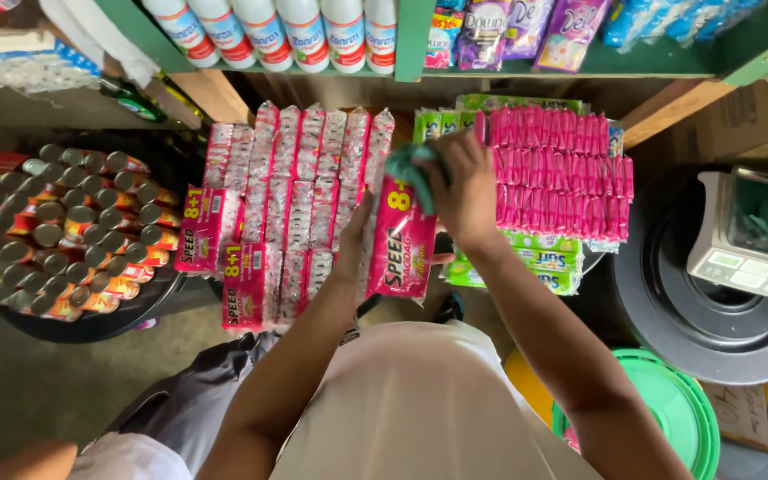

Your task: Wiping down grocery items and storage shelves with a cleaning cloth before organizing them.

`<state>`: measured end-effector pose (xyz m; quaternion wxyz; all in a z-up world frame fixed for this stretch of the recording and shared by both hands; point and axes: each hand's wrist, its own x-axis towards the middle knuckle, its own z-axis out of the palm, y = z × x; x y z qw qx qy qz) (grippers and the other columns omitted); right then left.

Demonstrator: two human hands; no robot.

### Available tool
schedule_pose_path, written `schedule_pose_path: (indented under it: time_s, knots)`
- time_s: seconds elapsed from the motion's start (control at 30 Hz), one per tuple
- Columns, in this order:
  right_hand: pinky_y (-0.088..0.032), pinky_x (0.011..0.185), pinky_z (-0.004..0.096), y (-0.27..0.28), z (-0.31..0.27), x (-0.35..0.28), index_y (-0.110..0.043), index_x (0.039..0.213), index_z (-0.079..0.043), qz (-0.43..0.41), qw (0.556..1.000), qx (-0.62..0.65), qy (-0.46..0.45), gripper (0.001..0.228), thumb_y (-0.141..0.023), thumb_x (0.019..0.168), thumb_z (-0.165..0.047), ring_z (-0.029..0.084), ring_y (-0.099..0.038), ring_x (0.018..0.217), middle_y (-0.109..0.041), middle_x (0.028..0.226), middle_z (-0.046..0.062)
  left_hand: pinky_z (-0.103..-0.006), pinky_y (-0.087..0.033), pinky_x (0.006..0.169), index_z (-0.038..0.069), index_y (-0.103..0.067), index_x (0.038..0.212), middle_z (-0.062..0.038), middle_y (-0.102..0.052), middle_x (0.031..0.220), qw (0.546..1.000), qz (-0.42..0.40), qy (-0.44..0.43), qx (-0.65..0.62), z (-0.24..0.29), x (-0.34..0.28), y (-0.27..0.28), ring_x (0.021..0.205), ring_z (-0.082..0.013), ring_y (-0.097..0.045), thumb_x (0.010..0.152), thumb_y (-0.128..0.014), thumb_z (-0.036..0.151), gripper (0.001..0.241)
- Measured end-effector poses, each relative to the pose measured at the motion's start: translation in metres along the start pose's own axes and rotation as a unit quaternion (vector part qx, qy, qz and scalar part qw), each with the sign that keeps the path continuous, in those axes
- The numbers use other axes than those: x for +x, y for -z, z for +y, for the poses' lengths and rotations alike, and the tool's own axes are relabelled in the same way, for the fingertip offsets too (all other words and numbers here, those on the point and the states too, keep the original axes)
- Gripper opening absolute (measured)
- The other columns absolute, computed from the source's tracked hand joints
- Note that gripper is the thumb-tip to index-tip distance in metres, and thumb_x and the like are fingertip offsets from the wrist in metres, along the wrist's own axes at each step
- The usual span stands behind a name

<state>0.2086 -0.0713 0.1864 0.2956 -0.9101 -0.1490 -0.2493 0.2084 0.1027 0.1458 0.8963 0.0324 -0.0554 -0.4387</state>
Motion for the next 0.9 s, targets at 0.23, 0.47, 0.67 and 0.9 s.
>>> schedule_pose_path:
  time_s: [0.23,0.47,0.67,0.9]
  knots:
    - [-0.049,0.091,0.044,-0.017,-0.035,-0.053,-0.070,0.110,-0.006,0.007,0.996,0.081,-0.037,0.028,-0.080,0.084,-0.006,0.033,-0.066,0.101,-0.069,0.110,0.012,-0.0529,-0.041,0.118,0.001,-0.041,0.158,-0.028,-0.053,0.149,0.994,0.064,-0.049,0.080,0.014,0.000,0.050,0.135,-0.0409,-0.054,0.110,-0.037,0.065,0.080]
    - [-0.044,0.092,0.046,-0.012,-0.020,-0.045,-0.068,0.108,-0.005,-0.032,0.996,0.063,0.046,0.035,-0.080,0.075,-0.003,0.033,-0.065,0.099,-0.068,0.104,0.011,-0.0561,-0.044,0.115,-0.004,-0.047,0.156,-0.031,-0.053,0.147,0.959,0.114,-0.110,0.235,0.017,-0.007,0.082,0.128,-0.0394,-0.059,0.113,-0.038,0.066,0.083]
    - [-0.051,0.089,0.042,-0.014,-0.004,0.017,-0.065,0.103,-0.006,0.093,0.984,0.096,-0.119,0.023,-0.085,0.091,-0.010,0.031,-0.065,0.098,-0.067,0.106,0.011,-0.0740,-0.044,0.109,0.004,-0.044,0.152,-0.019,-0.061,0.138,0.996,0.029,-0.062,0.050,0.006,-0.007,0.006,0.125,-0.0356,-0.063,0.107,-0.041,0.066,0.076]
    - [-0.048,0.089,0.042,-0.003,-0.057,-0.049,-0.073,0.108,-0.011,-0.035,0.994,0.094,0.047,0.042,-0.083,0.069,-0.003,0.028,-0.069,0.103,-0.071,0.110,0.008,-0.0607,-0.040,0.115,0.011,-0.036,0.156,-0.014,-0.052,0.154,0.989,0.016,-0.083,0.118,0.032,0.001,0.001,0.139,-0.0414,-0.056,0.098,-0.040,0.067,0.081]
